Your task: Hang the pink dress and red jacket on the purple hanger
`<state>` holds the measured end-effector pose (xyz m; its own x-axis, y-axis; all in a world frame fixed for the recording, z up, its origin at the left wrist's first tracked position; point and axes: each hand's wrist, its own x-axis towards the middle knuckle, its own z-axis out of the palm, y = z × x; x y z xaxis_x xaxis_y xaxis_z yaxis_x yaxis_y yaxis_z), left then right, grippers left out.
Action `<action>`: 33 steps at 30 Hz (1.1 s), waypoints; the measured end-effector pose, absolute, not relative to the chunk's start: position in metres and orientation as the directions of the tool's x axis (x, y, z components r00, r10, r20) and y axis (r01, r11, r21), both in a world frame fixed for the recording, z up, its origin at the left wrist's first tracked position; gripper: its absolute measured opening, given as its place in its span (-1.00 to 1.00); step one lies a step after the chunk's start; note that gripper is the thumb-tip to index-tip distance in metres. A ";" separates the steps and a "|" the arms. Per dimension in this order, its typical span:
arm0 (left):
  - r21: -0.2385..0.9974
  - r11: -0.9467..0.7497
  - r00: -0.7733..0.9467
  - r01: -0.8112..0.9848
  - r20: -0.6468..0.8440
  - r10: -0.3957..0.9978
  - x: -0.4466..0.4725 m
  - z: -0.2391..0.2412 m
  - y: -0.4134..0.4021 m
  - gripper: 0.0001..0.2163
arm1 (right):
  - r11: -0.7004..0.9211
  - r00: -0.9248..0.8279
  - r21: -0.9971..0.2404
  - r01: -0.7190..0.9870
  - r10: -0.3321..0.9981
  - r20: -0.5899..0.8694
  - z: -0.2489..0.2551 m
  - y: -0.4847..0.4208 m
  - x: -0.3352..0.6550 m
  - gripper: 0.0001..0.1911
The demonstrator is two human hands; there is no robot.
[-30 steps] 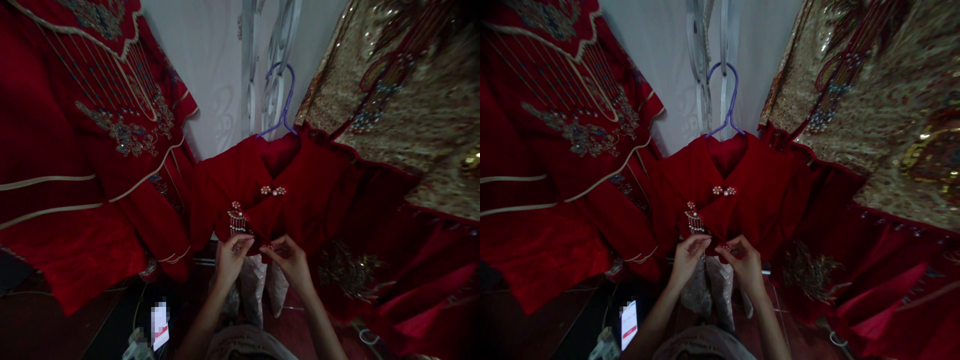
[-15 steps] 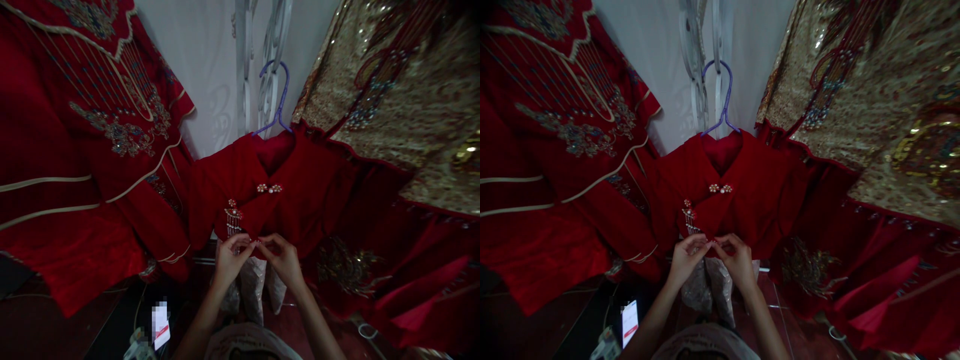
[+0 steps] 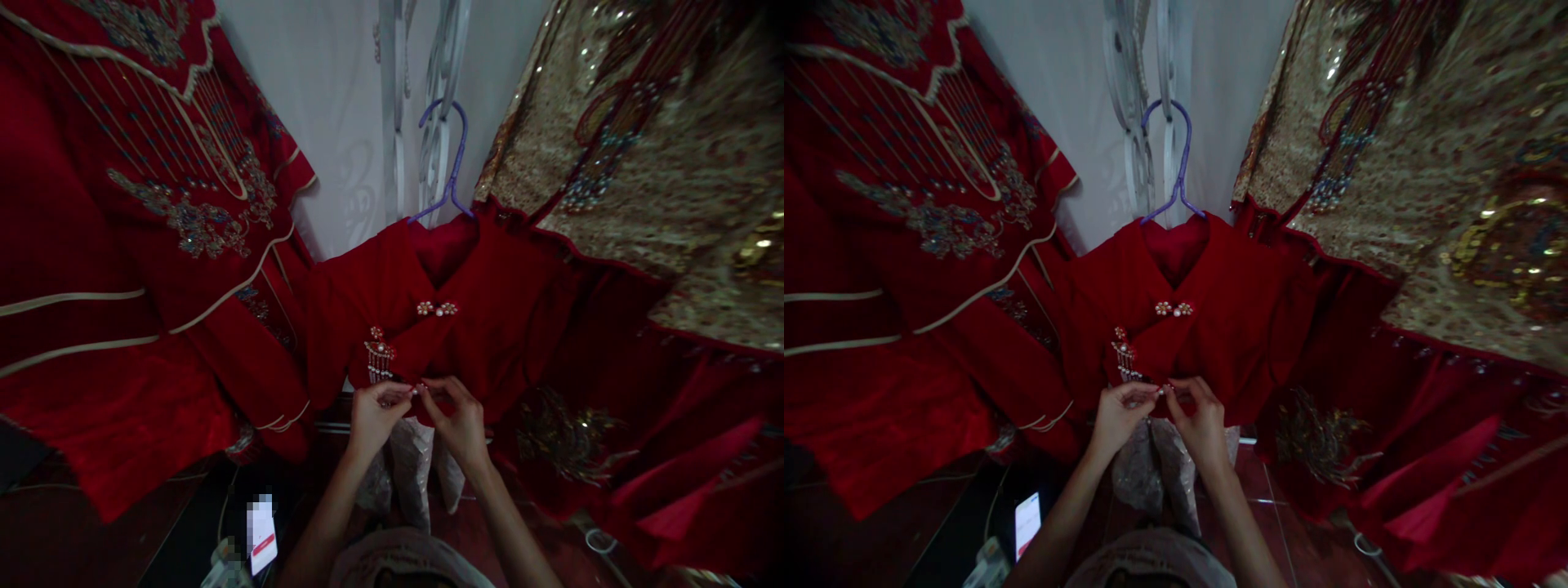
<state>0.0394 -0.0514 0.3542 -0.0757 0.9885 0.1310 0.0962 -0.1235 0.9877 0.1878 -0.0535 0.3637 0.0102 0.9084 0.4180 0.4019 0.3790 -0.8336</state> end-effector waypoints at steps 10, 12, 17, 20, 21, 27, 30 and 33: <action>0.934 -0.277 -0.092 0.228 0.303 0.948 0.032 0.346 -0.053 -0.85 | 0.248 0.192 -0.914 0.320 0.928 0.319 0.375 -0.060 0.214 -0.76; 0.912 -0.298 -0.092 0.282 0.334 0.938 0.030 0.345 -0.056 -0.86 | 0.217 0.199 -0.935 0.282 0.940 0.278 0.372 -0.064 0.215 -0.76; 0.869 -0.335 -0.025 0.366 0.368 0.929 0.033 0.346 -0.056 -0.86 | 0.237 -0.011 -0.943 0.235 0.971 0.241 0.355 -0.065 0.203 -0.70; 0.860 -0.335 -0.022 0.385 0.371 0.928 0.035 0.348 -0.054 -0.90 | 0.262 -0.058 -0.946 0.193 0.965 0.255 0.346 -0.062 0.196 -0.72; 0.862 -0.333 -0.025 0.383 0.370 0.929 0.035 0.348 -0.054 -0.90 | 0.259 -0.066 -0.950 0.175 0.966 0.251 0.345 -0.061 0.194 -0.73; 0.910 -0.282 -0.054 0.303 0.312 0.949 0.035 0.348 -0.061 -0.86 | 0.212 -0.103 -0.972 0.100 0.974 0.201 0.343 -0.062 0.190 -0.75; 0.920 -0.255 -0.080 0.297 0.290 0.954 0.035 0.350 -0.064 -0.86 | 0.181 -0.102 -0.982 0.050 0.979 0.176 0.341 -0.063 0.188 -0.74; 0.944 -0.227 -0.063 0.239 0.249 0.966 0.035 0.354 -0.064 -0.85 | 0.168 -0.095 -0.986 0.023 0.982 0.165 0.341 -0.064 0.187 -0.74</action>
<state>0.0345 -0.0638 0.3538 -0.0634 0.9665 0.2488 0.2386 -0.2274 0.9441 0.1871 -0.0640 0.3406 -0.0953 0.9817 0.1648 0.0228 0.1676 -0.9856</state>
